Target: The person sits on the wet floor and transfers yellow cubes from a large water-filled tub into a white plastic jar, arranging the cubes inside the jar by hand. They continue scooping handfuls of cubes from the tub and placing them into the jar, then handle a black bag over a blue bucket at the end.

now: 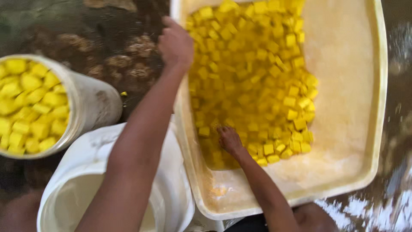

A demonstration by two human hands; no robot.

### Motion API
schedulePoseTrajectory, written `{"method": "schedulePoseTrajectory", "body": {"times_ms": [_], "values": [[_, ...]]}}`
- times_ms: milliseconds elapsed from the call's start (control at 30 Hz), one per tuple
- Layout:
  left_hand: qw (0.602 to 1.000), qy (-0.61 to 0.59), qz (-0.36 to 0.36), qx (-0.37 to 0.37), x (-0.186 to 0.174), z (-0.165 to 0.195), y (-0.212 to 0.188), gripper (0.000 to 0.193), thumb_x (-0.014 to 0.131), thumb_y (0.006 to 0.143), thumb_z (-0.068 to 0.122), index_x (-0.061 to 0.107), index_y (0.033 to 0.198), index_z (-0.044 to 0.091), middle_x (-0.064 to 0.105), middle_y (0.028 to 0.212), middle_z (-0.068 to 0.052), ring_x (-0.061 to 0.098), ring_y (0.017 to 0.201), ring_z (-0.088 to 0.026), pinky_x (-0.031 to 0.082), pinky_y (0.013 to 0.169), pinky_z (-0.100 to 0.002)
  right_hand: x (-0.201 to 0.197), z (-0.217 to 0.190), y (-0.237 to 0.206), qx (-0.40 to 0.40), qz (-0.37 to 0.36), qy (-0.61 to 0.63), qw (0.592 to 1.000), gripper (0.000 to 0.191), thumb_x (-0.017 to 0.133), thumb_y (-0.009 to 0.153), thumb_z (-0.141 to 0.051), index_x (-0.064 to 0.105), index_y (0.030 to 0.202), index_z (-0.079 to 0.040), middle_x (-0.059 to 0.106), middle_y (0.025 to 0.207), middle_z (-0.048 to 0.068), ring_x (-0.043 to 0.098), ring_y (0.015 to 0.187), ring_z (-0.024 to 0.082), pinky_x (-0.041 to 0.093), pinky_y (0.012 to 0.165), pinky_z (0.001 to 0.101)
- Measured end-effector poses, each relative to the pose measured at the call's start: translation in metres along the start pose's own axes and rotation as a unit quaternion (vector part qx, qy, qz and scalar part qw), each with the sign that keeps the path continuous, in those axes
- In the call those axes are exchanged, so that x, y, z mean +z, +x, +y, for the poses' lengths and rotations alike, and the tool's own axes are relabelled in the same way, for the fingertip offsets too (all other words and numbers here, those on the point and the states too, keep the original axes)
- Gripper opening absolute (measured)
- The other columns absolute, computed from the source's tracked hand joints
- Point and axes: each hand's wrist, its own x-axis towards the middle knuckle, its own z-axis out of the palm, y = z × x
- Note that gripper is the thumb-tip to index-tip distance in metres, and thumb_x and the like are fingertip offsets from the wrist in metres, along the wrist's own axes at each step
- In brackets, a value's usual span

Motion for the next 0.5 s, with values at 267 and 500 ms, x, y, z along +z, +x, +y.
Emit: {"method": "schedulePoseTrajectory", "body": {"times_ms": [267, 500], "values": [[0.999, 0.030, 0.025, 0.032, -0.007, -0.017, -0.016, 0.034, 0.060, 0.098, 0.023, 0.051, 0.114, -0.006, 0.072, 0.089, -0.024, 0.073, 0.078, -0.043, 0.059, 0.067, -0.052, 0.017, 0.003, -0.019, -0.201, -0.040, -0.121, 0.971, 0.045, 0.066, 0.089, -0.016, 0.058, 0.132, -0.007, 0.061, 0.127, 0.016, 0.057, 0.123, 0.032, 0.048, 0.105, 0.0426], [0.995, -0.033, 0.054, 0.073, 0.002, -0.035, -0.018, 0.023, 0.065, 0.093, 0.018, 0.066, 0.086, -0.003, 0.072, 0.082, -0.025, 0.073, 0.076, -0.043, 0.060, 0.065, -0.050, 0.032, 0.035, -0.032, -0.218, 0.033, -0.069, 0.973, 0.042, 0.066, 0.083, -0.012, 0.064, 0.125, -0.006, 0.059, 0.130, 0.021, 0.059, 0.119, 0.037, 0.052, 0.098, 0.0458]]}}
